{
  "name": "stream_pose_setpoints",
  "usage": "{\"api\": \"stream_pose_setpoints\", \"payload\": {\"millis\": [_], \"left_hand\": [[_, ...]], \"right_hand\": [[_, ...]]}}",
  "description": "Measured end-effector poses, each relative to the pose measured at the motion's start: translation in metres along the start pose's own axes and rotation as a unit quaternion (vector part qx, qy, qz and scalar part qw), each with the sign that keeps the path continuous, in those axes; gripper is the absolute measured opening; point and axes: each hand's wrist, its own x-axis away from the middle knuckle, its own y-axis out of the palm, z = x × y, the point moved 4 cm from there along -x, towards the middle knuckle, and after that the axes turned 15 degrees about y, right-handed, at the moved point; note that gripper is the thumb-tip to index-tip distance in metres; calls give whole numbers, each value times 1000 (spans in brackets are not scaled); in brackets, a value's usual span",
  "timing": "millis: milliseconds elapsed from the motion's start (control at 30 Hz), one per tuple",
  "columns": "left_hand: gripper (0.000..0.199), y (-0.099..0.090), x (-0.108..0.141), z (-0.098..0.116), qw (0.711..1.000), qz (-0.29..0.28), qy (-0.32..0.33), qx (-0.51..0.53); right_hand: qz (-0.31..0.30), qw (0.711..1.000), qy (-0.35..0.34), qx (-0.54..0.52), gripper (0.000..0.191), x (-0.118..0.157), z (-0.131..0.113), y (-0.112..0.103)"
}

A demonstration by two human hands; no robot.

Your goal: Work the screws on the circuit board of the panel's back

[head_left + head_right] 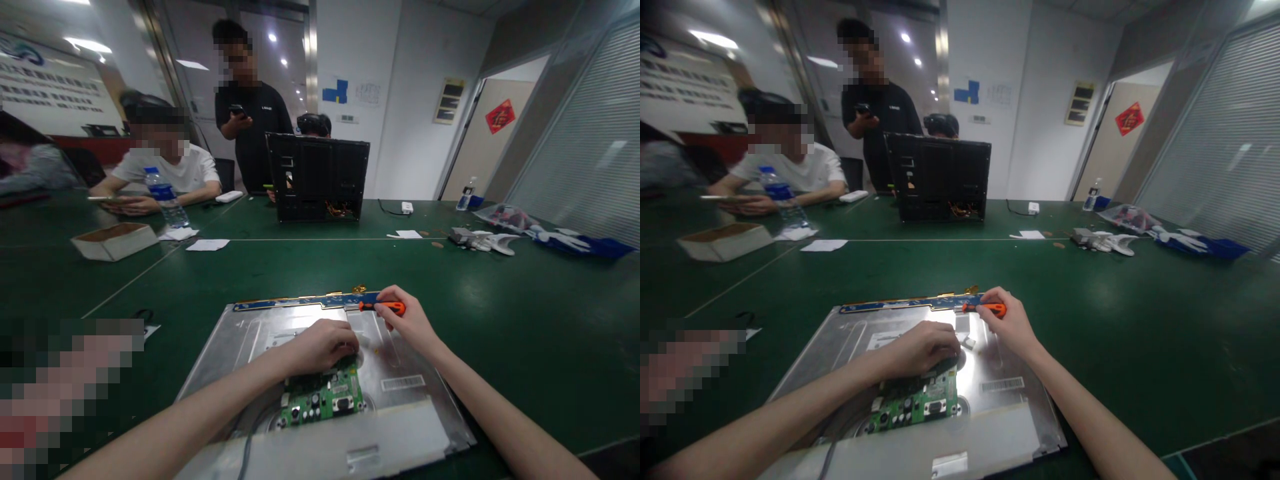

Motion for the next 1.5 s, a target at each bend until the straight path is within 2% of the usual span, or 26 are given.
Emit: {"api": "stream_pose_setpoints", "payload": {"millis": [300,767,1500], "left_hand": [[11,-3,0,2,999,9,12,47],[11,0,0,-1,998,19,-11,59],[10,4,0,-6,997,4,-52,49]], "right_hand": [[-2,1000,-4,-1,23,1,-1,-1],[-5,1000,-5,7,21,1,0,-1],[-3,1000,-12,24,24,2,-3,0]]}}
